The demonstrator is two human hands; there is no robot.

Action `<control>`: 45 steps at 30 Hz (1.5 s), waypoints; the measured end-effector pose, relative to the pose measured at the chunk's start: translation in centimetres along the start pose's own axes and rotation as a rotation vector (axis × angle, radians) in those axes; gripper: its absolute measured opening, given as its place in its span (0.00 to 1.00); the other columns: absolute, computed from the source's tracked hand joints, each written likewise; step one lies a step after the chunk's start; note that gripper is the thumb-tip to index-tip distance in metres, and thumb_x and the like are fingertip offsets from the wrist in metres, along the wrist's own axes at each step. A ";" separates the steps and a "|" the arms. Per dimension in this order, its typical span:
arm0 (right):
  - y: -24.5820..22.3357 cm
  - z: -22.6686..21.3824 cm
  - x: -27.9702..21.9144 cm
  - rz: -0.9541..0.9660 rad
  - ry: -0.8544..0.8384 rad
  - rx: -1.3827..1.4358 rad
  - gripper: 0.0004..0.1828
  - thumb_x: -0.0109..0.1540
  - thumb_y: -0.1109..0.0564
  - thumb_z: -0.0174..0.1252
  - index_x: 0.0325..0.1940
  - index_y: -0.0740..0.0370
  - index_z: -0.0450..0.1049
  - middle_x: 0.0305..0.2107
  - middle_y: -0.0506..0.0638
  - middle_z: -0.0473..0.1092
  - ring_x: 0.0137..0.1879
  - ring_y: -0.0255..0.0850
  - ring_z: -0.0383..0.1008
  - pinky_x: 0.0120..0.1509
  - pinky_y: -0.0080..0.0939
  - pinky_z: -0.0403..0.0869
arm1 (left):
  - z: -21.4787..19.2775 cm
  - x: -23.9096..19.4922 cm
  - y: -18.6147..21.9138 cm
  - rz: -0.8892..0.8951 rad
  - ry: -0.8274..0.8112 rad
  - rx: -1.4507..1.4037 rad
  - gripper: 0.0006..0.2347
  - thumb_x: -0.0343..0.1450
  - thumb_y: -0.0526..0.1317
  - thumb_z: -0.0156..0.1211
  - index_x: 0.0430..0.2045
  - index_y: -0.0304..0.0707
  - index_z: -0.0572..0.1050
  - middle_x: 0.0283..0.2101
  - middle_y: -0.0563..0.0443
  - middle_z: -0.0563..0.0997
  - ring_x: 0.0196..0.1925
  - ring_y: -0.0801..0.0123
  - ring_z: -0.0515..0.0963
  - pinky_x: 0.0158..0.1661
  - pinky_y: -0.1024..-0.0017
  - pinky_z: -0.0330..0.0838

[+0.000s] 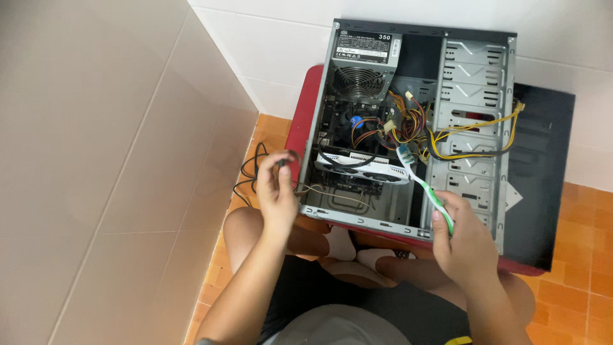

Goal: The person cleans the inside of a desktop computer case using a toothbrush. They scrub the power supply fan, motherboard area, and graphics card, then disconnect and reconnect a power cable.

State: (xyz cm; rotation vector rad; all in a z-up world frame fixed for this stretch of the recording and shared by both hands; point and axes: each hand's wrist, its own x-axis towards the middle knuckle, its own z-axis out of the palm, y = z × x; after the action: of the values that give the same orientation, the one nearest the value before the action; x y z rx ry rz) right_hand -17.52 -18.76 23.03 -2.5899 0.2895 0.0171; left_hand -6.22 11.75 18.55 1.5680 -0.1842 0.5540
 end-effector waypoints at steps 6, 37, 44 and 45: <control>0.1 -0.4 0.4 0.093 -0.087 0.052 0.20 0.68 0.45 0.46 0.62 0.52 0.68 0.34 0.47 0.78 0.33 0.51 0.78 0.41 0.55 0.72 | 1.2 -3.2 2.0 0.034 0.203 -0.055 0.07 0.81 0.42 0.47 0.46 0.40 0.68 0.43 0.45 0.75 0.61 0.56 0.72 0.64 0.59 0.66; -7.7 3.1 9.2 -0.523 -0.470 -0.519 0.16 0.69 0.57 0.44 0.52 0.64 0.75 0.37 0.63 0.79 0.44 0.56 0.83 0.48 0.54 0.82 | 0.6 0.2 1.8 0.113 0.062 0.158 0.06 0.74 0.30 0.58 0.44 0.32 0.76 0.38 0.43 0.81 0.55 0.46 0.78 0.57 0.51 0.68; -7.6 3.9 9.4 -0.572 -0.457 -0.546 0.14 0.68 0.57 0.48 0.50 0.64 0.76 0.36 0.62 0.78 0.41 0.56 0.83 0.44 0.52 0.82 | 2.5 8.1 2.3 0.081 -0.286 0.407 0.06 0.77 0.39 0.56 0.44 0.47 0.80 0.38 0.45 0.81 0.45 0.44 0.82 0.49 0.50 0.74; -7.7 3.9 9.6 -0.583 -0.451 -0.538 0.13 0.68 0.57 0.50 0.50 0.63 0.77 0.35 0.62 0.79 0.41 0.58 0.83 0.44 0.54 0.82 | 3.2 9.4 1.5 0.115 -0.300 0.440 0.06 0.77 0.40 0.56 0.42 0.47 0.80 0.37 0.45 0.81 0.44 0.44 0.82 0.49 0.51 0.74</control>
State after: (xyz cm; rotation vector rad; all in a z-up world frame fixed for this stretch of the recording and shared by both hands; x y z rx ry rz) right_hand -6.41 -12.31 22.92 -2.9834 -0.7250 0.5221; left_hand 2.01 10.55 24.16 2.0780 -0.4032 0.4647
